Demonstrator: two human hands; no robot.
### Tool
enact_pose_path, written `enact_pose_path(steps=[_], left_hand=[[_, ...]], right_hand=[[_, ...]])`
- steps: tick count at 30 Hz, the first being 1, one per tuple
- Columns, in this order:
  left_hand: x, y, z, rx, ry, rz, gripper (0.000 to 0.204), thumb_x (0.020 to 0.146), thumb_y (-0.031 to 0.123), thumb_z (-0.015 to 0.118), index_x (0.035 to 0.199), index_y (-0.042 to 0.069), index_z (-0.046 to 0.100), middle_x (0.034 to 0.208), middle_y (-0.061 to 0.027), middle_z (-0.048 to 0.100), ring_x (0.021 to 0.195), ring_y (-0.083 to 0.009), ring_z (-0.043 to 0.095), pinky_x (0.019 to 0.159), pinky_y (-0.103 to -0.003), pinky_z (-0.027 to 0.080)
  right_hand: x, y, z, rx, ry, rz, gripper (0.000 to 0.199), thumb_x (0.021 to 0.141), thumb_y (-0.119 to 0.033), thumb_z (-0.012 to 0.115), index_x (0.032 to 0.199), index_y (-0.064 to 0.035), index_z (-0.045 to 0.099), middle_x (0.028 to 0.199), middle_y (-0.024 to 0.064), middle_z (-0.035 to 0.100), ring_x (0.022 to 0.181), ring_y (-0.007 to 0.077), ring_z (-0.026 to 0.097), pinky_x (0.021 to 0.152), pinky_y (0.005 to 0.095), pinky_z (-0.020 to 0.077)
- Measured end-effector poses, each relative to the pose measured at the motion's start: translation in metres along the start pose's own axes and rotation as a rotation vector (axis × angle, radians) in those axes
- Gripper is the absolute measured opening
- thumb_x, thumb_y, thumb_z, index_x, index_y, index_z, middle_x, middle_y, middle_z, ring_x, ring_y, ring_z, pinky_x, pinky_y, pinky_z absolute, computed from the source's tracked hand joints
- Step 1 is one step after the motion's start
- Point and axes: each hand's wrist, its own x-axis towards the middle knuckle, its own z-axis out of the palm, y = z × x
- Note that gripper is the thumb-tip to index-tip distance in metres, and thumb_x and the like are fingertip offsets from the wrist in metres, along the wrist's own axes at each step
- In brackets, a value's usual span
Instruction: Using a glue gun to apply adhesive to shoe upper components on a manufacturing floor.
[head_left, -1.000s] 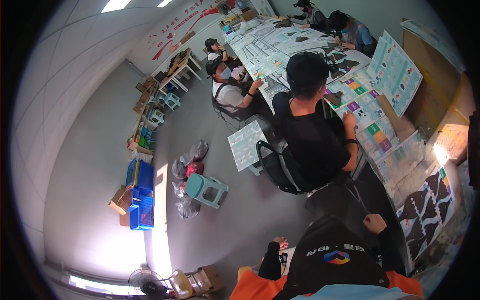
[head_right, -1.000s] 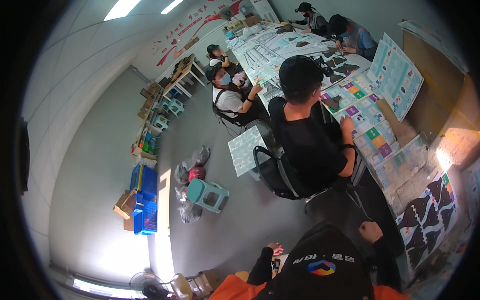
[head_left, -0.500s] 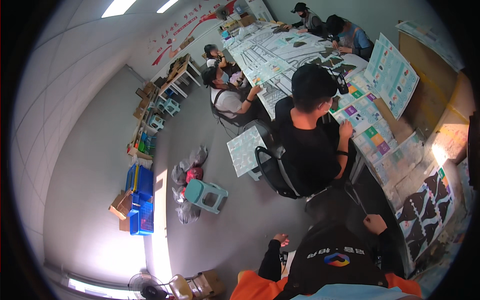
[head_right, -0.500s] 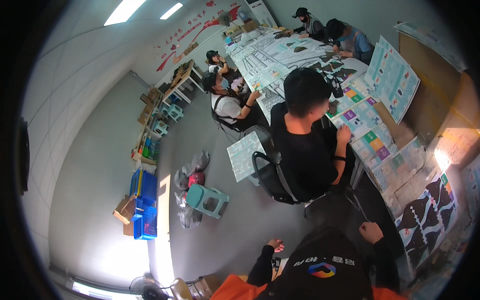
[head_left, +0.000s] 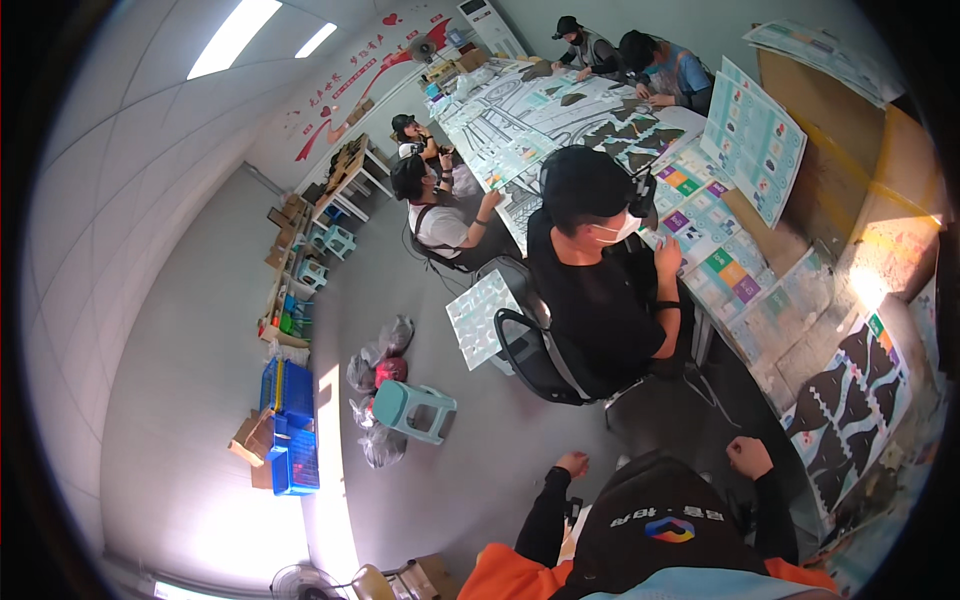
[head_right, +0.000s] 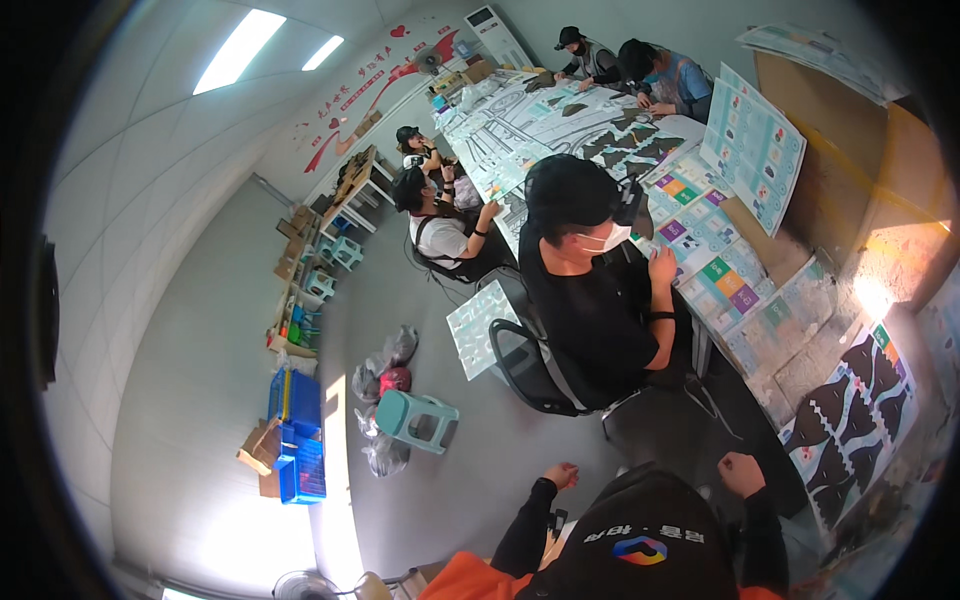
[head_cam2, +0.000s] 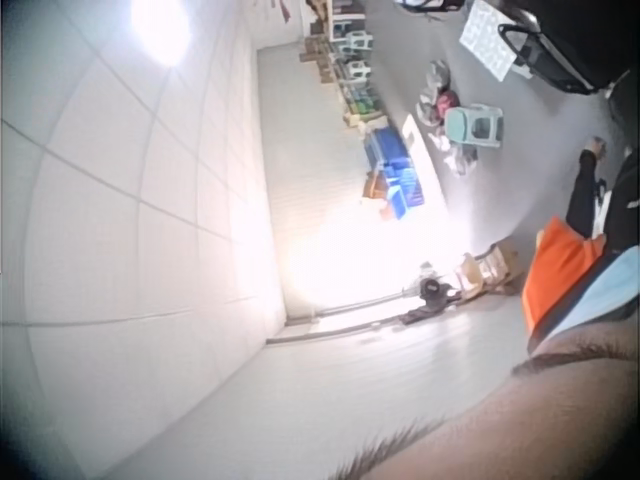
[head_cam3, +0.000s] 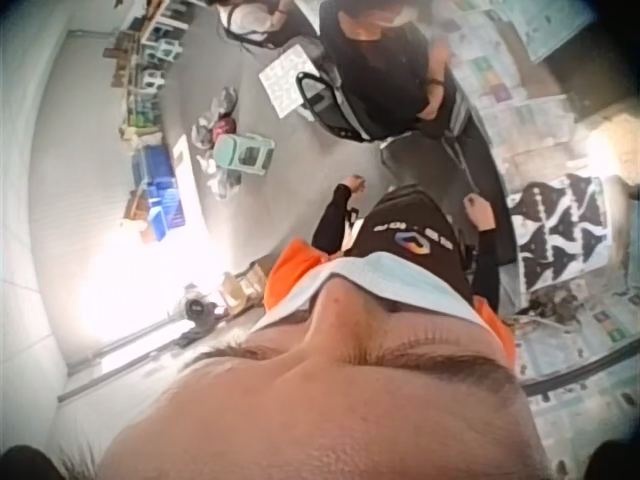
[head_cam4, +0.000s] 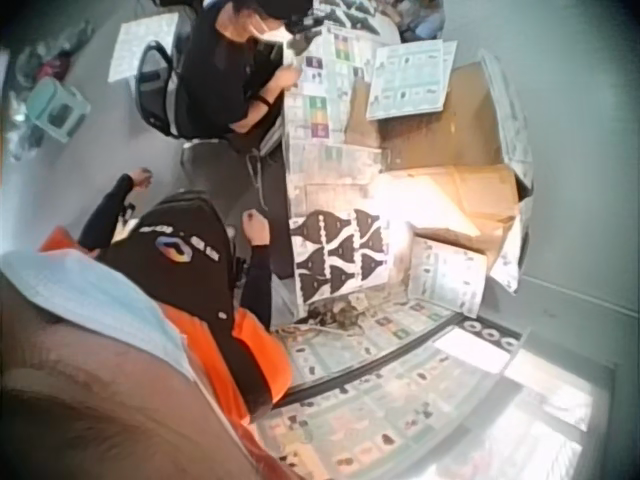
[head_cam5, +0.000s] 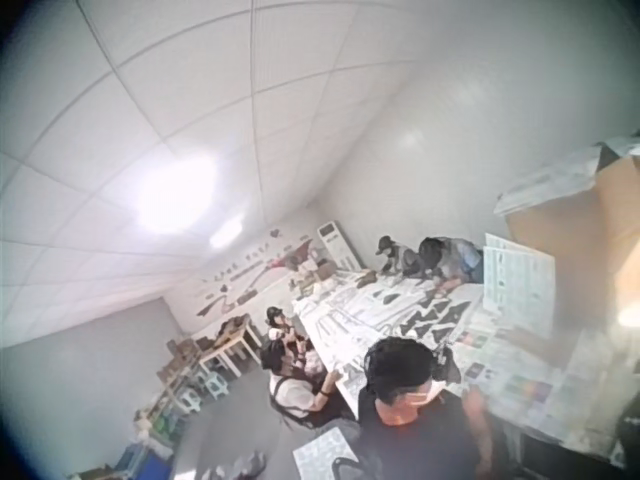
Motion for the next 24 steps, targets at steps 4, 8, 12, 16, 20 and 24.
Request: enact_pose_path(steps=[4,8,12,16,20,24], left_hand=[[-0.025,0.022,0.017,0.060,0.035,0.097,0.041,0.095,0.034,0.060,0.120,0.002,0.064,0.083,-0.0083,0.071,0.069,-0.0168,0.067,0.062,-0.031,0.055],[-0.033,0.025,0.029,0.121,0.003,0.106,0.044,0.096,0.035,0.060,0.123,0.001,0.062,0.085,-0.0092,0.072,0.071,-0.0175,0.068,0.065,-0.032,0.055],[-0.029,0.042,0.034,0.216,-0.068,0.161,0.046,0.096,0.040,0.060,0.123,0.003,0.063,0.090,-0.0093,0.073,0.076,-0.0183,0.069,0.070,-0.034,0.055],[-0.015,0.082,0.029,0.372,-0.027,0.369,0.047,0.095,0.043,0.061,0.121,0.004,0.064,0.092,-0.0110,0.072,0.079,-0.0239,0.070,0.077,-0.038,0.054],[-0.004,0.125,0.016,0.389,0.030,0.543,0.045,0.094,0.042,0.063,0.118,0.004,0.065,0.090,-0.0123,0.071,0.079,-0.0275,0.069,0.078,-0.040,0.053],[-0.022,0.189,0.016,0.495,0.093,0.675,0.040,0.092,0.039,0.066,0.115,0.006,0.066,0.087,-0.0116,0.071,0.082,-0.0277,0.069,0.077,-0.038,0.054]], right_hand=[[-0.011,0.043,0.014,-0.039,0.024,-0.062,0.021,0.085,-0.020,0.062,0.082,-0.0010,0.070,0.064,0.0097,0.069,0.062,0.0221,0.071,0.062,0.0339,0.0561],[-0.021,0.061,0.013,-0.031,0.070,-0.059,0.018,0.085,-0.018,0.063,0.081,-0.0005,0.069,0.064,0.0102,0.069,0.061,0.0221,0.071,0.061,0.0332,0.0559],[-0.027,0.063,-0.001,-0.031,0.123,-0.072,0.017,0.084,-0.016,0.064,0.081,-0.0004,0.069,0.064,0.0113,0.069,0.060,0.0228,0.071,0.060,0.0332,0.0558],[-0.030,0.066,-0.009,0.024,0.184,-0.010,0.016,0.085,-0.014,0.064,0.082,0.0012,0.068,0.064,0.0125,0.068,0.060,0.0229,0.071,0.059,0.0338,0.0553],[-0.038,0.024,-0.032,0.123,0.178,0.128,0.017,0.086,-0.014,0.063,0.083,0.0025,0.067,0.064,0.0126,0.067,0.059,0.0219,0.070,0.058,0.0336,0.0540],[-0.050,0.022,-0.026,0.116,0.235,0.189,0.018,0.087,-0.014,0.063,0.083,0.0028,0.066,0.063,0.0123,0.066,0.057,0.0216,0.070,0.057,0.0330,0.0533]])
